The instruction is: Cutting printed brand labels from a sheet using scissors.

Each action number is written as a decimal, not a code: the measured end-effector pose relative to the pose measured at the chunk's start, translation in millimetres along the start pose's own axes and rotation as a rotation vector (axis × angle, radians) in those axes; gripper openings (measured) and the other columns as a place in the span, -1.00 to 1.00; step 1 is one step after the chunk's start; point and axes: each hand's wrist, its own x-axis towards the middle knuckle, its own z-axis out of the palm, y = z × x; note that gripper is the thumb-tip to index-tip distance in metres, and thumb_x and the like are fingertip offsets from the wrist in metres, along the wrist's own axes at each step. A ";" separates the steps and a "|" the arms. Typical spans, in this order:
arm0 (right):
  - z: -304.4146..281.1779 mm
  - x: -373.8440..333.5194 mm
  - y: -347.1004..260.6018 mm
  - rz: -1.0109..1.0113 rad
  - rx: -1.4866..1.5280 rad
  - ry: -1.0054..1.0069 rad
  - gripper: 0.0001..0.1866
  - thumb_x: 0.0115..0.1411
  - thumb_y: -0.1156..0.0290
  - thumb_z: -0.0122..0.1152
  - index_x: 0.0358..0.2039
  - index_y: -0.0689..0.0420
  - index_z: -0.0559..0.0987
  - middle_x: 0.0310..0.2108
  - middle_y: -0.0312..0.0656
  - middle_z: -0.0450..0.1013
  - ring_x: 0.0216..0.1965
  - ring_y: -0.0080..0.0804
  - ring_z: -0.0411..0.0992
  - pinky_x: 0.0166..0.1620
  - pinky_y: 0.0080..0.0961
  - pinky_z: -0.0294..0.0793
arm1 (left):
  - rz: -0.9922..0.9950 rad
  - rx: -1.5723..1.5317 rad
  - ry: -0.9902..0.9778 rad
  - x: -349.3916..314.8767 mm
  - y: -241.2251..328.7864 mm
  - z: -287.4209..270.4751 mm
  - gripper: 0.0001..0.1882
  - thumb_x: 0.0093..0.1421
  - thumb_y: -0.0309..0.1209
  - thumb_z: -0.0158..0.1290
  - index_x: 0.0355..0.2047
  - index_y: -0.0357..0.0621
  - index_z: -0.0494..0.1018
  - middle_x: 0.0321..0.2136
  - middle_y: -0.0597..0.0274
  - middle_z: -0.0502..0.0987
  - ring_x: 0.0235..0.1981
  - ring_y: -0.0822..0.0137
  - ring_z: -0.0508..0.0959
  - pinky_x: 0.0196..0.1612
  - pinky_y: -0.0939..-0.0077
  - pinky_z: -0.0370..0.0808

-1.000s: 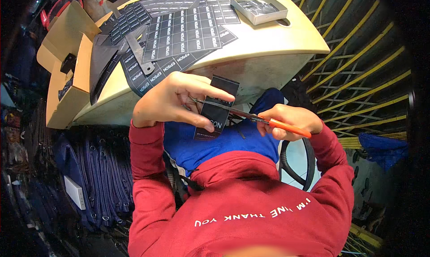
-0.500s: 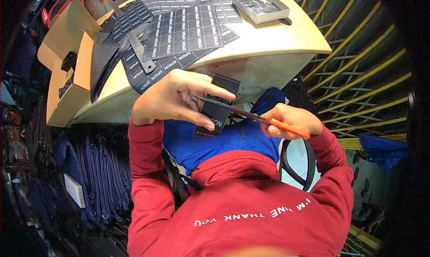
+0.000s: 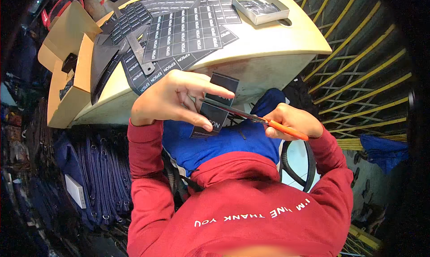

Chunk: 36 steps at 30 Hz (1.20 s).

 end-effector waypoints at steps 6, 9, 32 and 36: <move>12.4 -27.4 31.7 0.124 0.228 0.181 -0.52 0.18 0.06 0.06 -0.70 0.19 0.40 -0.75 -0.38 0.27 -0.68 -0.63 0.16 -0.60 -0.52 0.17 | -0.260 0.048 0.215 19.8 -2.9 -17.0 -0.36 -0.25 -0.48 0.36 -0.05 -0.12 0.46 -0.53 0.50 0.33 -0.61 0.69 0.16 -0.57 0.77 0.08; 25.5 -33.9 38.8 0.159 0.229 0.325 -0.31 0.12 -0.30 -0.17 -0.72 0.13 0.37 -0.82 -0.41 0.19 -0.77 -0.67 0.18 -0.66 -0.69 0.13 | -0.110 0.060 0.250 60.2 -32.2 -40.8 -0.44 -0.14 -0.48 0.30 -0.06 -0.20 0.44 -0.25 0.28 0.51 -0.34 0.55 0.48 -0.32 0.67 0.45; 60.4 -29.7 58.4 0.008 0.582 0.953 -0.46 0.08 -0.15 0.12 -0.44 0.17 0.43 -0.72 -0.52 0.19 -0.71 -0.81 0.11 -0.64 -0.80 0.04 | 0.086 0.062 0.432 151.9 -66.3 -43.4 -0.37 -0.10 -0.52 0.27 0.00 -0.17 0.26 -0.31 0.13 0.51 -0.49 0.55 0.53 -0.51 0.77 0.45; 41.7 3.7 44.2 -0.122 0.662 1.031 -0.52 0.07 -0.03 0.20 -0.34 0.19 0.47 -0.68 -0.54 0.20 -0.68 -0.83 0.10 -0.62 -0.82 0.02 | 0.046 -0.015 0.387 107.6 -27.2 1.3 -0.30 -0.17 -0.61 0.31 0.00 -0.15 0.25 -0.30 0.14 0.49 -0.53 0.65 0.45 -0.56 0.82 0.37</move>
